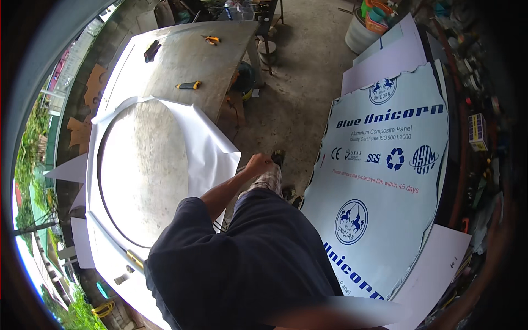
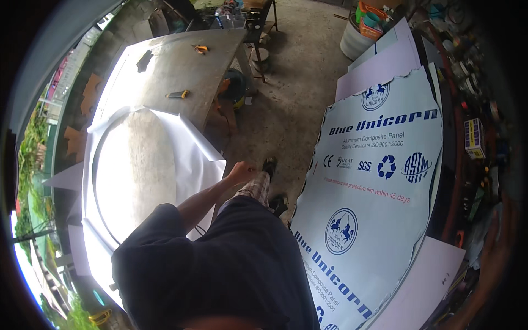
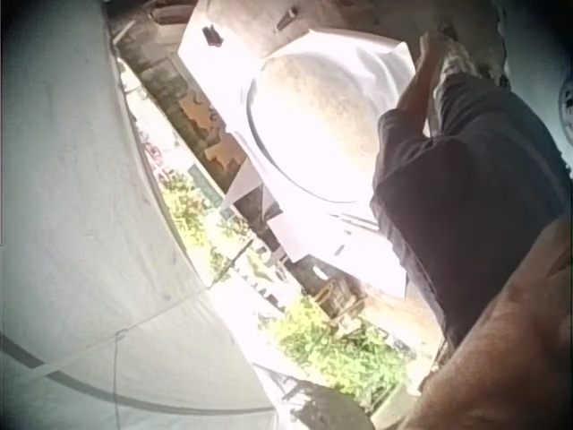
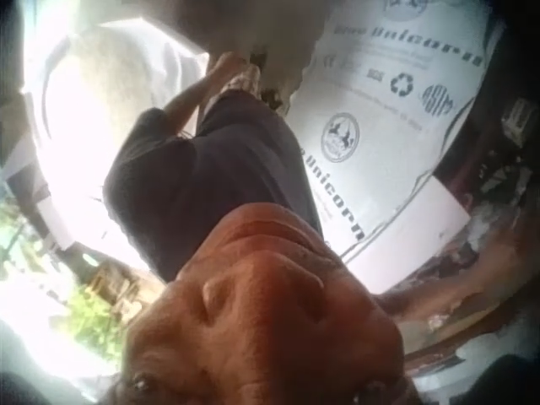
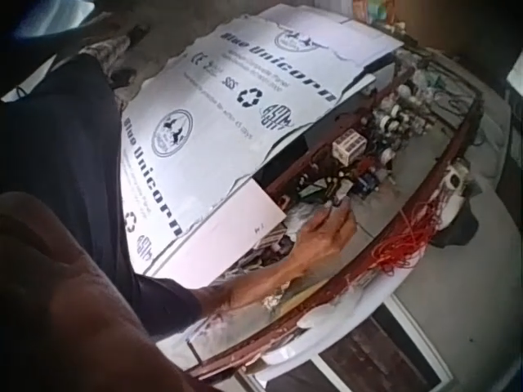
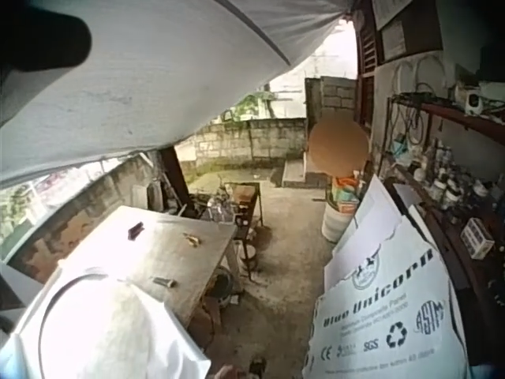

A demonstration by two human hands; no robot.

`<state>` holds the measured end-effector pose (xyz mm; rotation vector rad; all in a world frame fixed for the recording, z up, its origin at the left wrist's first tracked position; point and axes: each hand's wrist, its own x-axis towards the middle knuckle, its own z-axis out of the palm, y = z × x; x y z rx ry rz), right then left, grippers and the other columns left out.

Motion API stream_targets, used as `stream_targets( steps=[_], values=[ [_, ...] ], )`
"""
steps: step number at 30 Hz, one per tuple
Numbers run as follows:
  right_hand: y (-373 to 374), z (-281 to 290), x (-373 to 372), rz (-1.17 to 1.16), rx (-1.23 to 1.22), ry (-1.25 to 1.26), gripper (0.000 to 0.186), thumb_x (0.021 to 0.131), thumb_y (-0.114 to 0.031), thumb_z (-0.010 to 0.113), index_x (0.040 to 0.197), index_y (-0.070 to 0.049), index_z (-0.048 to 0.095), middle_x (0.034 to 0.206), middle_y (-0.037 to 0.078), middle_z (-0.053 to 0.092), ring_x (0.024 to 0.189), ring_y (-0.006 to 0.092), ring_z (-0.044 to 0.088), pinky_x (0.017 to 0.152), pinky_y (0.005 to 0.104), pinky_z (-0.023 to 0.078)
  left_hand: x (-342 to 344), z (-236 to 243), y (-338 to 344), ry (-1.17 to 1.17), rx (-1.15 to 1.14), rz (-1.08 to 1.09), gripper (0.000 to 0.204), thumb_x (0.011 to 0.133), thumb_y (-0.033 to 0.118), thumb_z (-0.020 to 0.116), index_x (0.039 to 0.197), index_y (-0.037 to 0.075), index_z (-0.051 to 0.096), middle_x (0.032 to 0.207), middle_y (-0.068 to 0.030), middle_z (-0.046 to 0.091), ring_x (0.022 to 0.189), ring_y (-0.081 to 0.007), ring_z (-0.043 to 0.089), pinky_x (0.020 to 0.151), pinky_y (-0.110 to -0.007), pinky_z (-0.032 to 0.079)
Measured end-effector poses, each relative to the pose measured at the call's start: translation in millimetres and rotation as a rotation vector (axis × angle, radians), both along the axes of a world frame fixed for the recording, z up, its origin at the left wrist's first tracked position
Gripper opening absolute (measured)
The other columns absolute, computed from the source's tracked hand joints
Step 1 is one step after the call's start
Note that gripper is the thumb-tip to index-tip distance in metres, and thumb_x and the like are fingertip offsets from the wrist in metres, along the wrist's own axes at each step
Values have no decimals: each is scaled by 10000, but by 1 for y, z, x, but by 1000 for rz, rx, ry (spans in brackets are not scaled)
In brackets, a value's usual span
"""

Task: Applying a large vinyl decal to a metal sign base, smoothing it out, and trimming the edges.

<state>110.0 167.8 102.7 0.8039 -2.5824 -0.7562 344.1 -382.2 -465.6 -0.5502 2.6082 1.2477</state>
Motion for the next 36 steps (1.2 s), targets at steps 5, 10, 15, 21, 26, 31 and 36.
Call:
stream_targets(
  steps=[5, 10, 15, 21, 26, 31, 36],
  values=[
    [-62, -17, -81, 197, -20, -61, 393, 1071, -244, 452, 1402, -58, 552, 1462, 170, 517, 1336, 310, 512, 1109, 410, 408, -5, 13, -15, 47, 149, 216, 286, 795, 261, 728, 936, 13, 754, 801, -161, 736, 802, -231, 737, 730, -376, 557],
    [-179, -50, -119, 280, -333, -198, 325, 990, -132, 597, 1303, -48, 624, 1205, 147, 647, 1119, 315, 627, 947, 396, 489, -22, 34, -48, -44, 189, 329, 320, 881, 290, 702, 948, -19, 745, 704, -105, 702, 683, -111, 644, 638, -336, 502],
    [-251, -93, -147, 340, -472, -287, 255, 969, -218, 618, 1168, -72, 681, 1012, 98, 675, 933, 297, 666, 815, 410, 531, -66, 43, -80, 124, 237, 292, 402, 944, 300, 664, 738, -44, 688, 531, -43, 546, 540, -96, 510, 537, -329, 424],
    [-246, -140, -167, 157, -485, -358, 212, 960, -191, 626, 1133, -96, 704, 908, 88, 671, 870, 284, 668, 767, 415, 524, -158, 79, -94, 104, 457, 178, 285, 936, 258, 681, 886, -21, 714, 623, -18, 580, 558, -94, 515, 521, -283, 398],
    [-198, -153, -215, 1, -656, -236, 211, 955, -142, 625, 1121, -49, 714, 999, 150, 722, 839, 312, 692, 757, 408, 532, -205, 101, -105, 96, 498, 178, 291, 925, 260, 701, 967, -27, 712, 676, -22, 617, 585, -89, 531, 526, -265, 397],
    [-150, -171, -295, -252, -755, -254, 193, 934, -141, 608, 1071, -75, 727, 1020, 151, 725, 927, 347, 698, 785, 454, 555, -244, 66, -107, 53, 441, 154, 317, 923, 274, 703, 978, -39, 713, 674, -22, 622, 588, -88, 538, 535, -267, 408],
    [-139, -205, -399, -37, -493, 20, 245, 907, -77, 624, 1142, -35, 679, 1050, 177, 678, 917, 359, 685, 766, 442, 564, -304, 64, -86, -21, 419, 84, 270, 929, 229, 695, 952, -38, 727, 659, -18, 628, 589, -83, 547, 543, -270, 421]
  ],
)
